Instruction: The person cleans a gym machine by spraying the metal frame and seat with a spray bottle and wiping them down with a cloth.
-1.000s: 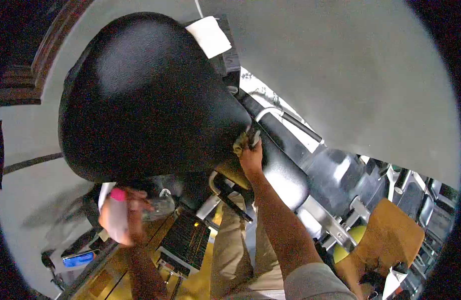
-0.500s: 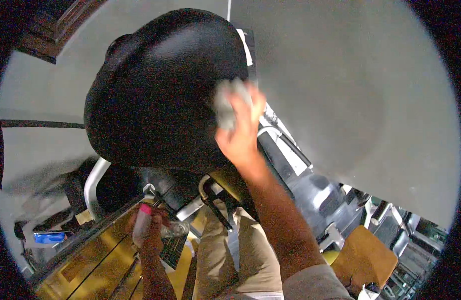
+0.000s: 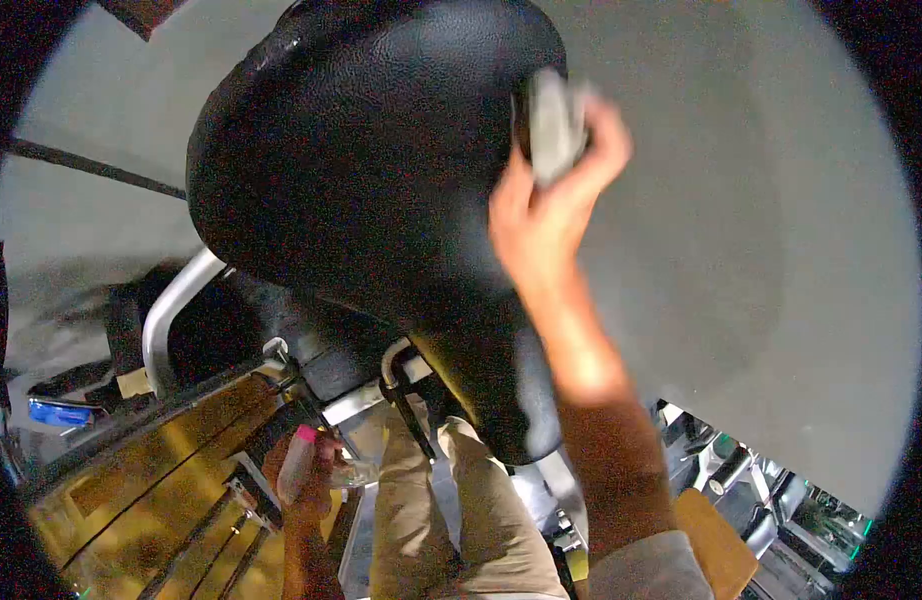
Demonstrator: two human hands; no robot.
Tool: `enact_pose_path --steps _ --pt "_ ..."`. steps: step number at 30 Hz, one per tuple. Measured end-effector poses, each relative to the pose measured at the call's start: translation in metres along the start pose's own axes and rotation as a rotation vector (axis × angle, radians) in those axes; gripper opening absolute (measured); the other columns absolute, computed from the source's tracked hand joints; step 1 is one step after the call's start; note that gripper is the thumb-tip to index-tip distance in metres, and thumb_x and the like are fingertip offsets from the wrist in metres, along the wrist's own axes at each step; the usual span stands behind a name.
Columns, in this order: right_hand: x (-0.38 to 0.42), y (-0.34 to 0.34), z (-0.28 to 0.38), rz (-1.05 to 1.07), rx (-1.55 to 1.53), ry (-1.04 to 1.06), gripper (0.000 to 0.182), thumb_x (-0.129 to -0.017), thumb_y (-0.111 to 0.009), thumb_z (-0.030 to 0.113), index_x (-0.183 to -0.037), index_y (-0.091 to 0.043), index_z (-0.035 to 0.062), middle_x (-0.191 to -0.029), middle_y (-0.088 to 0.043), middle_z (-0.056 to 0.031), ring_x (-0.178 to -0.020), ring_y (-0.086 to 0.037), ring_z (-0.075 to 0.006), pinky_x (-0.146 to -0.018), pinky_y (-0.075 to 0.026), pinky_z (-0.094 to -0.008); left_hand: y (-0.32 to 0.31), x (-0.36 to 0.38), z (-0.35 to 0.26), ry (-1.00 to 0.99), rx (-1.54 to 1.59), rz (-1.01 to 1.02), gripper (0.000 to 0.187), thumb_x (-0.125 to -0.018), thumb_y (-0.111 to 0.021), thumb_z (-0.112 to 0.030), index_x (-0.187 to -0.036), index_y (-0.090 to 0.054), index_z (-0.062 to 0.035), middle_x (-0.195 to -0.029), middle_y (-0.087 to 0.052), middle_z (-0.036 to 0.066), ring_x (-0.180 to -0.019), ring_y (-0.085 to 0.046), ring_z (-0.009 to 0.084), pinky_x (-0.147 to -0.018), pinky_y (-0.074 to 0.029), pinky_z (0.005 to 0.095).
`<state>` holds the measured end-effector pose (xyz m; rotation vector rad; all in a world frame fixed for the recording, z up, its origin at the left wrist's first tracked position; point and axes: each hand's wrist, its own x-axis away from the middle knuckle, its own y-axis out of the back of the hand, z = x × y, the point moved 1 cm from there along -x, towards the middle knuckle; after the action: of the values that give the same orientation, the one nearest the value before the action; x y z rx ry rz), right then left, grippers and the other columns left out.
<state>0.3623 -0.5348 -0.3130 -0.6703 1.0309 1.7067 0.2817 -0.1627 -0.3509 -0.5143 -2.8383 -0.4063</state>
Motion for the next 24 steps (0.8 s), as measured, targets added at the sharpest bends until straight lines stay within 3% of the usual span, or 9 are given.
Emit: enact_pose_path --steps 4,9,11,12,15,18,22,23,24 --pt "-0.091 -0.008 0.054 -0.049 0.056 0.315 0.042 -0.079 -0.061 -0.005 -0.119 -0.054 0.0041 -0.114 -0.052 -0.0222 -0.107 -0.053 -0.0377 -0.096 -0.042 -0.042 -0.02 0.006 -0.02 0.056 -0.024 0.032 0.007 -0.085 -0.069 -0.009 -0.086 -0.066 -0.0027 -0.069 -0.064 0.006 -0.058 -0.065 0.0157 -0.054 -0.051 0.029" --pt "0.014 -0.009 0.019 0.065 0.026 0.254 0.05 -0.074 -0.061 -0.002 -0.122 -0.055 0.0113 -0.13 -0.041 -0.0269 -0.122 -0.04 -0.0434 -0.104 -0.033 -0.0526 -0.025 0.02 -0.013 -0.015 -0.013 0.065 0.007 -0.086 -0.069 -0.011 -0.086 -0.067 -0.0038 -0.068 -0.063 0.005 -0.058 -0.065 0.0148 -0.053 -0.051 0.0291" --pt "0.12 0.0 -0.013 0.185 -0.002 0.031 0.052 -0.073 -0.058 -0.002 -0.123 -0.054 0.0097 -0.134 -0.035 -0.0311 -0.125 -0.038 -0.0449 -0.106 -0.03 -0.0546 -0.026 0.028 -0.021 0.009 0.09 0.032 0.008 -0.087 -0.064 -0.006 -0.091 -0.066 0.0008 -0.079 -0.066 0.01 -0.064 -0.064 0.0174 -0.058 -0.053 0.0302" --pt "0.173 0.003 -0.03 0.155 -0.11 -0.047 0.051 -0.068 -0.063 0.004 -0.118 -0.058 0.0105 -0.131 -0.038 -0.027 -0.121 -0.038 -0.0435 -0.103 -0.029 -0.0549 -0.017 0.029 -0.018 -0.003 0.034 0.068 0.007 -0.086 -0.065 -0.007 -0.089 -0.066 -0.0005 -0.073 -0.064 0.009 -0.06 -0.064 0.0171 -0.054 -0.051 0.0296" --pt "0.302 0.018 -0.053 0.27 -0.017 -0.462 0.055 -0.082 -0.056 0.005 -0.133 -0.037 0.0092 -0.125 -0.043 -0.0237 -0.118 -0.046 -0.0341 -0.101 -0.038 -0.044 -0.002 0.032 -0.011 -0.086 -0.084 0.102 0.005 -0.085 -0.064 -0.005 -0.085 -0.066 -0.0003 -0.068 -0.063 0.009 -0.056 -0.064 0.0176 -0.05 -0.049 0.0292" --pt "0.336 0.015 -0.066 -0.019 -0.4 -1.693 0.056 -0.084 -0.052 0.004 -0.136 -0.029 0.0076 -0.119 -0.049 -0.0202 -0.109 -0.053 -0.0305 -0.094 -0.044 -0.0448 0.012 0.037 -0.003 -0.12 -0.134 0.111 0.006 -0.084 -0.064 -0.006 -0.082 -0.065 0.0001 -0.068 -0.062 0.01 -0.055 -0.064 0.0182 -0.05 -0.049 0.0303" --pt "0.264 -0.009 -0.055 -0.148 0.074 -1.637 0.045 -0.088 -0.053 0.007 -0.128 -0.035 0.0063 -0.111 -0.051 -0.013 -0.095 -0.054 -0.0253 -0.083 -0.048 -0.0433 0.026 0.056 0.015 -0.054 -0.043 0.066 0.007 -0.083 -0.064 -0.006 -0.081 -0.064 -0.0001 -0.068 -0.062 0.01 -0.056 -0.063 0.0185 -0.05 -0.049 0.0311" --pt "0.247 -0.011 -0.055 -0.191 -0.26 -1.307 0.042 -0.091 -0.057 0.014 -0.127 -0.035 0.0069 -0.117 -0.051 -0.014 -0.104 -0.051 -0.0229 -0.09 -0.044 -0.0401 0.025 0.057 0.016 -0.035 -0.001 0.047 0.007 -0.083 -0.064 -0.007 -0.08 -0.064 -0.0002 -0.068 -0.062 0.01 -0.056 -0.063 0.0185 -0.051 -0.049 0.031" --pt "0.194 -0.012 -0.033 -0.15 -0.119 -1.199 0.039 -0.094 -0.055 0.015 -0.127 -0.035 0.0069 -0.116 -0.051 -0.0143 -0.104 -0.051 -0.023 -0.09 -0.044 -0.0385 0.027 0.057 0.018 -0.035 -0.013 0.051 0.006 -0.083 -0.064 -0.007 -0.081 -0.064 -0.0005 -0.069 -0.062 0.01 -0.058 -0.064 0.0183 -0.052 -0.049 0.0306"
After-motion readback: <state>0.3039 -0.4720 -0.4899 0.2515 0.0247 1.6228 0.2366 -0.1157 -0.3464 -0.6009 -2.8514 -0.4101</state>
